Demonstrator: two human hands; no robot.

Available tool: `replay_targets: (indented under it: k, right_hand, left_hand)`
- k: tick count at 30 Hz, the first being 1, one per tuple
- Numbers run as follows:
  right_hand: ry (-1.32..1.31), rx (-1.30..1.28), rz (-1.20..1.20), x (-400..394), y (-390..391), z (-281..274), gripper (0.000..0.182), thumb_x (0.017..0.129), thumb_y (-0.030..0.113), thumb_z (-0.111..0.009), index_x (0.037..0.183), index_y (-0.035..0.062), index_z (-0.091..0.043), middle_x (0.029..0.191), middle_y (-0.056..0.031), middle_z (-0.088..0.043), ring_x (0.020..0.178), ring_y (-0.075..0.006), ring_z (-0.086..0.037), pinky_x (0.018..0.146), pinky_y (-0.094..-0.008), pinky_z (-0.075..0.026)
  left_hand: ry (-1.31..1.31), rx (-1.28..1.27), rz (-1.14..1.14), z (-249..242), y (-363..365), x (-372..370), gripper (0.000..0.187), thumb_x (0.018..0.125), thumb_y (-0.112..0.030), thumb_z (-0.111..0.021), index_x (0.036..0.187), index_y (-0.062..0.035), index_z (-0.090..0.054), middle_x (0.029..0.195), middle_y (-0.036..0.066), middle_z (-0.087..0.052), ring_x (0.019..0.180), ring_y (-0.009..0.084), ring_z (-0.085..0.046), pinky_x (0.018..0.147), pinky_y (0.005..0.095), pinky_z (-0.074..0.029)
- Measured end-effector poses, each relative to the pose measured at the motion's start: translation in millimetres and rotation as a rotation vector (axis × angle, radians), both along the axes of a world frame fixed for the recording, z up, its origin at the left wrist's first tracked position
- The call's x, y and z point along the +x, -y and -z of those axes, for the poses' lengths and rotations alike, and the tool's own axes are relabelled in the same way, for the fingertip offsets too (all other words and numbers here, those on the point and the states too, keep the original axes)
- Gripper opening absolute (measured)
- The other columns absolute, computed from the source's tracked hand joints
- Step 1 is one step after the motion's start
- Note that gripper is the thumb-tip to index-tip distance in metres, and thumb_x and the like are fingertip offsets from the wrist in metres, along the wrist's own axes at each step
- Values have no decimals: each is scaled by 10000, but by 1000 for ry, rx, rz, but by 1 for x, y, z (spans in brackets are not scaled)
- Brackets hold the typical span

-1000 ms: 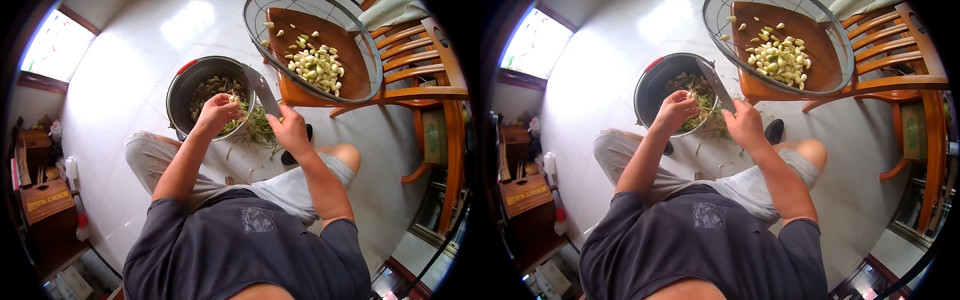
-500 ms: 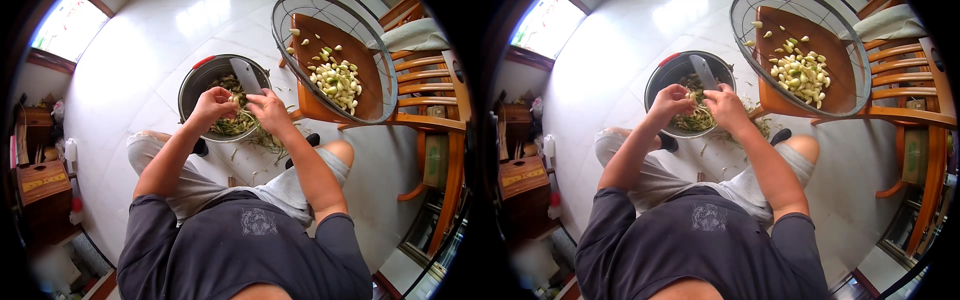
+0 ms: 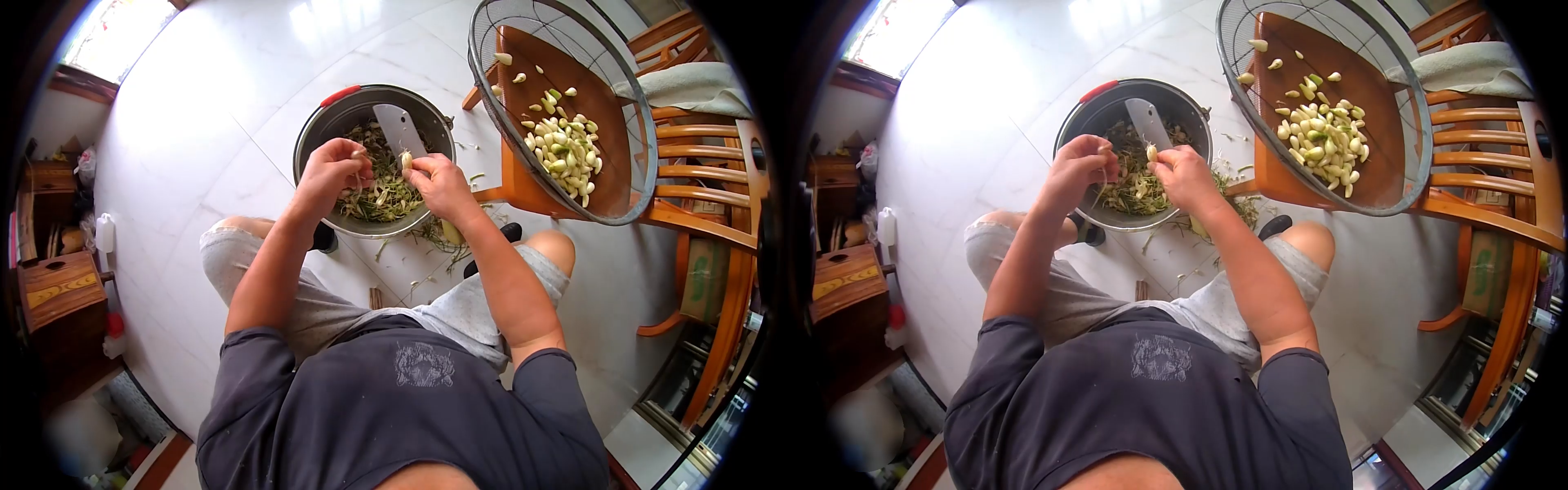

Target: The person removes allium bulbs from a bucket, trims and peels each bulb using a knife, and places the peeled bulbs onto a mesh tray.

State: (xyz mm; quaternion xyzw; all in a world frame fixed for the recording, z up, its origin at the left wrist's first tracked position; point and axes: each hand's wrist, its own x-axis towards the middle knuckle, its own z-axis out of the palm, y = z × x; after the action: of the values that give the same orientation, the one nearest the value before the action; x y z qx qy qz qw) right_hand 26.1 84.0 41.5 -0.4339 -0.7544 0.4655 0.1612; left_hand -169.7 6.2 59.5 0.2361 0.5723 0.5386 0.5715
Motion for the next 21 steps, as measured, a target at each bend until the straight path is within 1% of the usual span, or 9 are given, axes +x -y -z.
replay_targets:
  k: [4, 6, 7, 9, 13, 16, 18, 19, 21]
  right_hand:
    - [-24, 124, 29, -5, 5, 3, 248, 809, 239, -665, 983, 64, -691, 1067, -219, -590, 963, -349, -594, 859, -382, -467]
    - [-10, 205, 30, -9, 10, 2, 234, 809, 227, -661, 981, 72, -694, 1068, -222, -588, 955, -355, -597, 858, -386, -470]
    - [-12, 206, 37, -11, 12, 4, 226, 807, 216, -659, 978, 74, -696, 1066, -222, -589, 958, -355, -597, 854, -389, -473]
    - [-18, 210, 55, -15, 15, 5, 211, 802, 194, -656, 974, 78, -698, 1061, -222, -592, 965, -356, -596, 847, -393, -479]
    - [-52, 169, -26, -11, 17, -4, 325, 793, 112, -619, 1118, 105, -629, 1073, -232, -592, 976, -373, -590, 838, -409, -481]
    - [-73, 126, -29, -4, 21, -17, 500, 797, 53, -577, 1283, 147, -508, 1091, -214, -604, 954, -366, -604, 829, -400, -480]
    - [5, 138, -42, 12, 20, -33, 612, 798, 18, -565, 1370, 176, -417, 1129, -171, -621, 916, -327, -637, 815, -361, -482]
    - [11, 244, -45, 20, 19, -33, 682, 802, 8, -552, 1425, 162, -322, 1039, -179, -650, 856, -321, -643, 769, -360, -488]
    - [20, 168, 84, 35, 21, -46, 724, 791, 10, -562, 1440, 115, -258, 986, -202, -641, 865, -368, -625, 768, -405, -492]
  left_hand:
    - [409, -11, 2, 3, 3, 3, 162, 830, -20, -585, 982, 12, -539, 797, 73, -573, 672, 144, -584, 606, 282, -515]
    - [262, -33, 84, 12, -1, 15, 213, 835, -47, -626, 1028, 11, -558, 808, 50, -585, 651, 103, -568, 586, 233, -484]
    - [91, -66, 125, 9, -1, 24, 251, 827, -88, -675, 1029, 16, -569, 790, 31, -575, 596, 65, -527, 520, 197, -436]
    - [-27, -37, 81, 14, 0, 36, 236, 823, -104, -691, 996, 13, -580, 732, -5, -556, 559, 39, -484, 478, 178, -399]
    - [-84, 103, -36, 18, -1, 47, 204, 819, -115, -703, 960, -17, -592, 681, -36, -536, 540, 19, -457, 463, 167, -364]
    - [-377, 135, -99, 22, -4, 43, 180, 831, -122, -695, 947, -26, -596, 666, -46, -525, 529, 12, -446, 446, 164, -333]
    - [-311, 131, -52, 17, -5, 39, 200, 849, -140, -678, 985, -12, -607, 668, -29, -559, 518, 10, -444, 438, 164, -328]
    - [-259, 119, -24, 12, -6, 39, 209, 851, -145, -674, 996, -9, -611, 675, -21, -574, 515, 9, -444, 439, 163, -330]
    - [-168, 86, 68, 8, -6, 37, 235, 862, -161, -659, 1023, 6, -618, 714, 8, -624, 514, 5, -446, 439, 162, -336]
